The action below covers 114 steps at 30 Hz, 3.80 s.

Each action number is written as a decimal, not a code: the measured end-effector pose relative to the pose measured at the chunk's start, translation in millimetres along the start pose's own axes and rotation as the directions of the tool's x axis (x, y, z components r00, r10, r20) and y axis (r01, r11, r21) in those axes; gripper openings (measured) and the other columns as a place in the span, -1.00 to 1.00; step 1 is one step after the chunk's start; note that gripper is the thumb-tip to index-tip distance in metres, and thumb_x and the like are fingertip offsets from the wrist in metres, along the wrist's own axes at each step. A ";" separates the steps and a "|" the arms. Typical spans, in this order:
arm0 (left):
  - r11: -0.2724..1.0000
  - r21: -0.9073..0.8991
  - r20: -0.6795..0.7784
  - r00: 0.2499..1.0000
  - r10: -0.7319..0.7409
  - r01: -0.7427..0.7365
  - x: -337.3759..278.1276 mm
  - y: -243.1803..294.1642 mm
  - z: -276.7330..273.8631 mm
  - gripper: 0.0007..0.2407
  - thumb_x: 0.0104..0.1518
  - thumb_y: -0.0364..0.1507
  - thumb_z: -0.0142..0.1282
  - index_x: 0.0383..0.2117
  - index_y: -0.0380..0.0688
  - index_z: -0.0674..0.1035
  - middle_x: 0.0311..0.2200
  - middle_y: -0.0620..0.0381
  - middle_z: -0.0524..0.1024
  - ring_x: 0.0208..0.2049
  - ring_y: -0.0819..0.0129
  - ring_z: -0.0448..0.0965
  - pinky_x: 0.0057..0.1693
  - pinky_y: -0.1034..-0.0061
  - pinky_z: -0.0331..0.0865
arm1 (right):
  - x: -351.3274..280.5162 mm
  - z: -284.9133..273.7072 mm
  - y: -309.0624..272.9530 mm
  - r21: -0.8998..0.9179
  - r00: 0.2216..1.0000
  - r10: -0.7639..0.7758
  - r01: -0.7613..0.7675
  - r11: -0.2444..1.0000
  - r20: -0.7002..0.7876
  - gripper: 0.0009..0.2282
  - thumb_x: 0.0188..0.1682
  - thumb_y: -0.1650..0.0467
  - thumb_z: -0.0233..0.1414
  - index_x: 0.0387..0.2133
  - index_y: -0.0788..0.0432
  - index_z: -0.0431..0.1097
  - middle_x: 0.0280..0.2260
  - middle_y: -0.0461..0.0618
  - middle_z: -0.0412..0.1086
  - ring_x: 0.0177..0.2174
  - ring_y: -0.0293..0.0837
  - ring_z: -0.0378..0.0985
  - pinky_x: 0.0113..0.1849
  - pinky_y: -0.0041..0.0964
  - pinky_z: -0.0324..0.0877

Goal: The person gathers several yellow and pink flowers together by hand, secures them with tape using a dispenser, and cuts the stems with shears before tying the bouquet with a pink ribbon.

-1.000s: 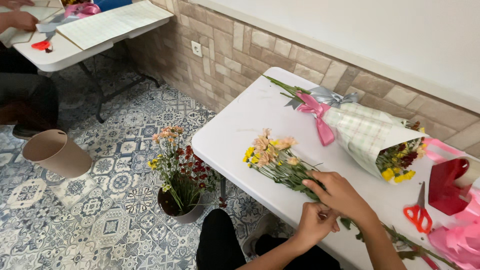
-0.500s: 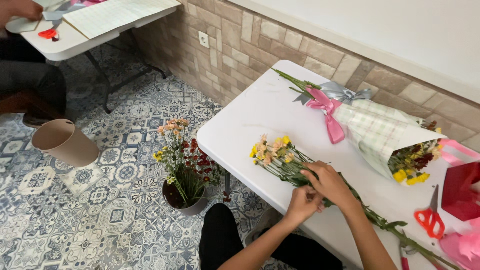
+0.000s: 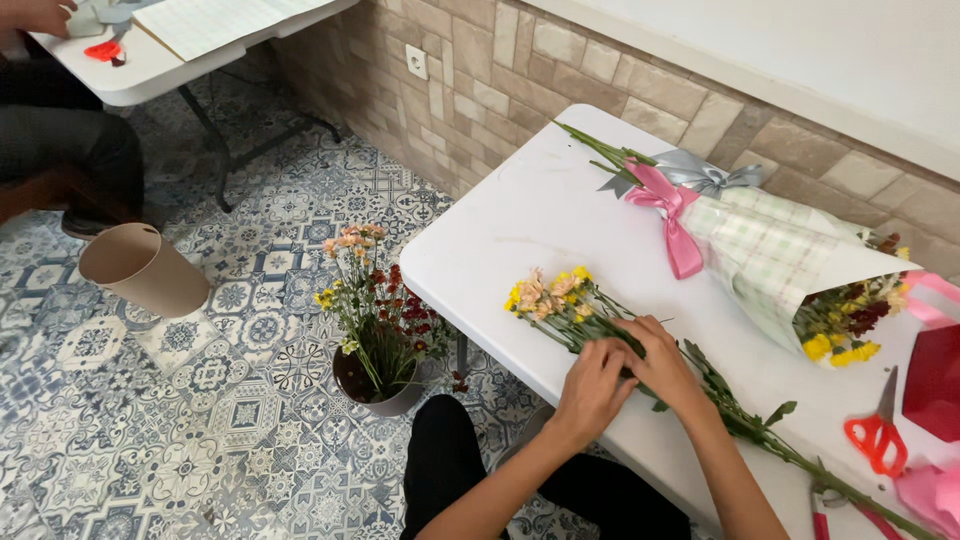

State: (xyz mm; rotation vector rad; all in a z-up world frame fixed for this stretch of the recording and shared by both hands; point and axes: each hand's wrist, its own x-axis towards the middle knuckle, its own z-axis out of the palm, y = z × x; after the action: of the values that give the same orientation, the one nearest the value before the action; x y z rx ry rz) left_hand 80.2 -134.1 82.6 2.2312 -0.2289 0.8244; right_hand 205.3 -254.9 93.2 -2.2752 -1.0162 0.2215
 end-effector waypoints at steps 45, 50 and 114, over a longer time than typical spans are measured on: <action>0.621 0.559 0.137 0.799 0.586 -0.550 100.9 -158.4 52.6 -0.75 0.00 -0.42 0.31 -0.17 0.09 0.59 -0.15 0.05 0.49 -0.14 0.05 0.53 0.07 0.00 0.32 | -127.0 -49.6 84.4 -0.246 0.843 0.127 -0.291 0.925 -0.522 -0.65 0.05 0.58 0.04 0.14 0.22 0.34 -0.17 0.10 0.35 -0.10 0.05 0.49 -0.03 -0.12 0.44; 0.721 0.438 0.362 0.840 0.405 -0.536 95.8 -116.7 7.5 -0.52 -0.09 -0.26 0.36 0.02 0.04 0.51 0.02 0.02 0.42 0.04 0.04 0.43 0.20 -0.10 0.20 | -122.5 -38.2 104.2 -0.151 0.846 0.187 -0.297 0.943 -0.499 -0.62 0.04 0.53 0.06 0.16 0.22 0.32 -0.12 0.14 0.36 -0.01 0.12 0.48 0.09 -0.06 0.38; 0.649 0.310 0.595 0.674 0.437 -0.694 43.6 69.1 234.4 -0.62 -0.21 -0.64 0.37 -0.29 -0.10 0.44 -0.40 0.21 0.38 -0.44 0.39 0.51 -0.36 0.58 0.36 | -325.2 -109.0 73.2 0.956 0.358 0.904 0.254 0.145 -0.232 -0.77 -0.05 0.22 0.18 -0.25 0.06 0.46 -0.33 -0.14 0.50 -0.39 -0.13 0.53 -0.34 -0.17 0.46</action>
State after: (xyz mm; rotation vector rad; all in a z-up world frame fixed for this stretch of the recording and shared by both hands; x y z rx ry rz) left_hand 202.5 -342.8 27.0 2.9143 -1.1632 0.6852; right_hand 68.5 -577.6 102.9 -0.9706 0.4754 -0.1242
